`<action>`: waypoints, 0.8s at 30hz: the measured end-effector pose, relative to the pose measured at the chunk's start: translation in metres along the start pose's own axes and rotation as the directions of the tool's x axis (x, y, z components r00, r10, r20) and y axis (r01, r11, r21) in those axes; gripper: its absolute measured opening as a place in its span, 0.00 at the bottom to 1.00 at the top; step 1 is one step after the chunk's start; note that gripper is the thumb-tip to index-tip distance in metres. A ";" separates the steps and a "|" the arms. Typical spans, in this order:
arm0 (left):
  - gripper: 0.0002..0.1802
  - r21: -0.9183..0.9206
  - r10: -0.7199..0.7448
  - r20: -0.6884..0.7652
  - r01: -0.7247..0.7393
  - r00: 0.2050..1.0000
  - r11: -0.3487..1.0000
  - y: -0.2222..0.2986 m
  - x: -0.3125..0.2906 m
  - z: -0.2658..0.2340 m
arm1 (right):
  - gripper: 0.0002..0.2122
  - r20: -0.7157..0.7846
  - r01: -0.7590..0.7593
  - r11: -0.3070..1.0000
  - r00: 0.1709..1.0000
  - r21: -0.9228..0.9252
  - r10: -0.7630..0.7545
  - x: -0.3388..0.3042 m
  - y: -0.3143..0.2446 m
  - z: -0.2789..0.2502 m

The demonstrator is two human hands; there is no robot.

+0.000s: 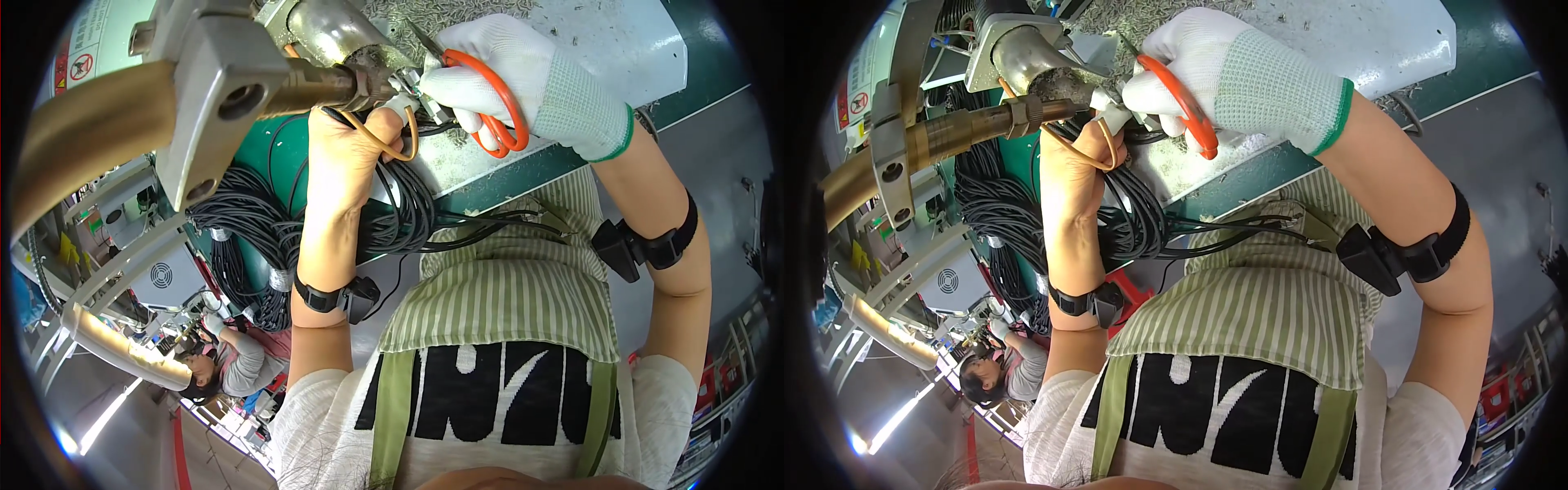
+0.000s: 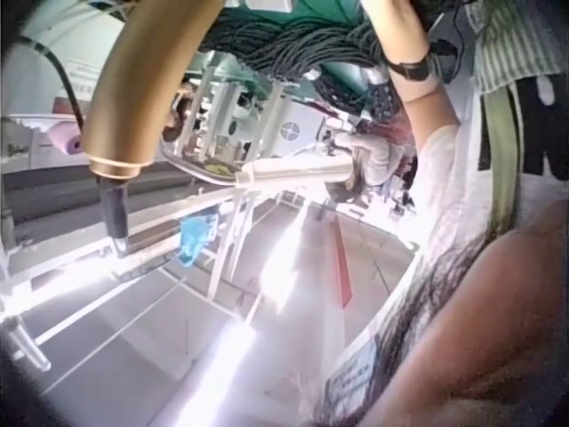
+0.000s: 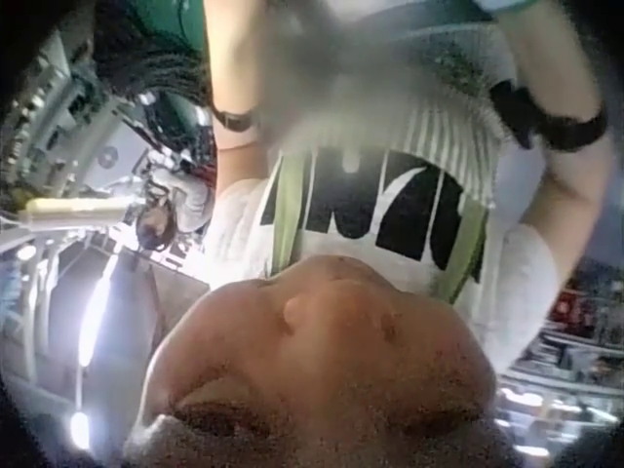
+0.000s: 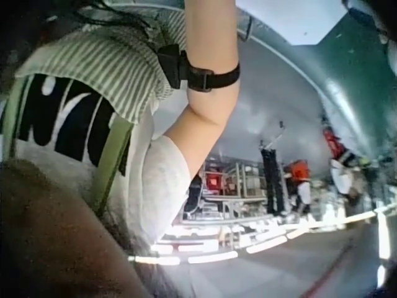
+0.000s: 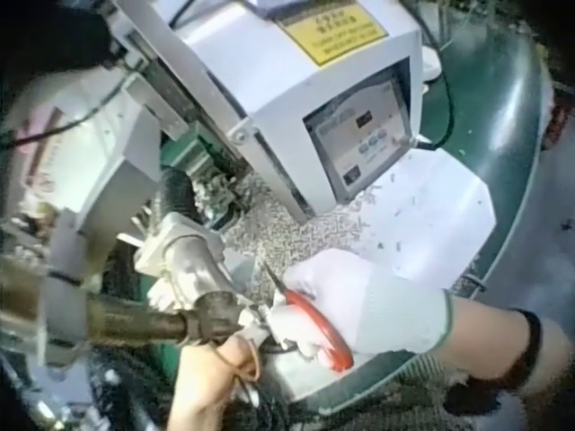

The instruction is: The person processes a bundle of cables by picking up a cable, trimming the wire ends with shears, and inserting the cable into a soldering machine. After the machine cycles, the person removes the cable and places it onto a growing pile on the workbench.

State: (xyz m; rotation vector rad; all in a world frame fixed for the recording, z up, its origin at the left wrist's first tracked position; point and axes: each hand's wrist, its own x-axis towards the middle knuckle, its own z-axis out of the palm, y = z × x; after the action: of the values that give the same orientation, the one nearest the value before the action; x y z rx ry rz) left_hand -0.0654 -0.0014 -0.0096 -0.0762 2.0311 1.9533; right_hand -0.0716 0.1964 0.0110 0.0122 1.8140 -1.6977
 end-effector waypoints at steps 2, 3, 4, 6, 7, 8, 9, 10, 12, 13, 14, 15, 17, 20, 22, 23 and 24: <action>0.01 0.035 0.015 0.004 -0.015 1.000 0.999 0.002 0.000 0.000 | 0.14 -0.063 0.209 0.977 0.975 -0.039 -0.211 0.005 0.019 0.003; 0.01 0.068 0.027 0.002 -0.027 1.000 0.997 0.002 0.000 0.000 | 0.14 -0.065 0.210 0.977 0.975 -0.041 -0.212 0.006 0.020 0.002; 0.01 0.101 0.039 0.001 -0.039 0.999 0.994 0.002 0.000 0.000 | 0.14 -0.044 0.229 0.973 0.972 -0.028 -0.230 0.007 0.021 0.001; 0.00 0.130 0.046 0.012 -0.048 0.999 0.990 0.002 -0.002 -0.003 | 0.14 -0.005 0.265 0.964 0.964 0.001 -0.265 0.008 0.022 -0.001; 0.01 0.160 0.051 0.021 -0.054 0.998 0.986 0.002 -0.004 -0.004 | 0.14 -0.007 0.266 0.964 0.964 0.000 -0.266 0.008 0.023 -0.003; 0.03 0.191 0.056 0.027 -0.060 0.998 0.980 0.001 -0.005 -0.006 | 0.13 0.004 0.265 0.964 0.964 0.012 -0.265 0.008 0.024 -0.002; 0.03 0.193 0.056 0.026 -0.060 0.998 0.979 0.001 -0.006 -0.005 | 0.13 0.015 0.264 0.964 0.964 0.023 -0.265 0.009 0.025 -0.002; 0.05 0.188 0.077 0.008 -0.077 0.997 0.979 0.000 -0.008 -0.002 | 0.13 0.025 0.263 0.964 0.964 0.036 -0.264 0.009 0.025 -0.002; 0.08 0.182 0.117 -0.026 -0.110 0.993 0.977 -0.001 -0.009 0.002 | 0.13 0.023 0.258 0.965 0.966 0.039 -0.259 0.008 0.024 -0.001; 0.08 0.183 0.116 -0.027 -0.109 0.993 0.977 -0.002 -0.010 0.001 | 0.13 0.020 0.250 0.967 0.968 0.039 -0.251 0.006 0.023 -0.002; 0.09 0.196 0.103 -0.015 -0.098 0.995 0.976 -0.002 -0.010 -0.002 | 0.13 0.018 0.242 0.969 0.970 0.040 -0.243 0.006 0.023 -0.002; 0.10 0.209 0.090 -0.002 -0.088 0.996 0.974 -0.003 -0.010 -0.004 | 0.13 0.018 0.242 0.969 0.970 0.041 -0.243 0.006 0.024 -0.002; 0.12 0.222 0.076 0.009 -0.076 0.997 0.972 -0.003 -0.010 -0.004 | 0.13 0.031 0.279 0.958 0.959 0.069 -0.282 0.008 0.028 -0.002; 0.09 0.180 0.119 -0.065 -0.105 0.991 0.978 -0.002 -0.009 0.003 | 0.14 0.026 0.289 0.955 0.956 0.059 -0.291 0.009 0.027 -0.004; 0.08 0.207 0.127 -0.032 -0.118 0.991 0.971 -0.001 -0.006 0.002 | 0.14 0.006 0.274 0.962 0.962 0.011 -0.274 0.010 0.024 -0.004; 0.07 0.235 0.133 0.002 -0.130 0.991 0.963 0.000 -0.004 0.000 | 0.14 0.005 0.276 0.961 0.961 0.010 -0.276 0.010 0.023 -0.004; 0.06 0.261 0.138 0.036 -0.143 0.990 0.955 0.000 -0.002 0.000 | 0.15 0.017 0.289 0.957 0.957 -0.026 -0.288 0.011 0.022 -0.005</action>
State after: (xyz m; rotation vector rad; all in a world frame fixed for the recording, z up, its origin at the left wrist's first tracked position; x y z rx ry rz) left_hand -0.0634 -0.0018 -0.0085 0.1503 2.3212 1.7337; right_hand -0.0731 0.2003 -0.0142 -0.2889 1.9029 -1.8632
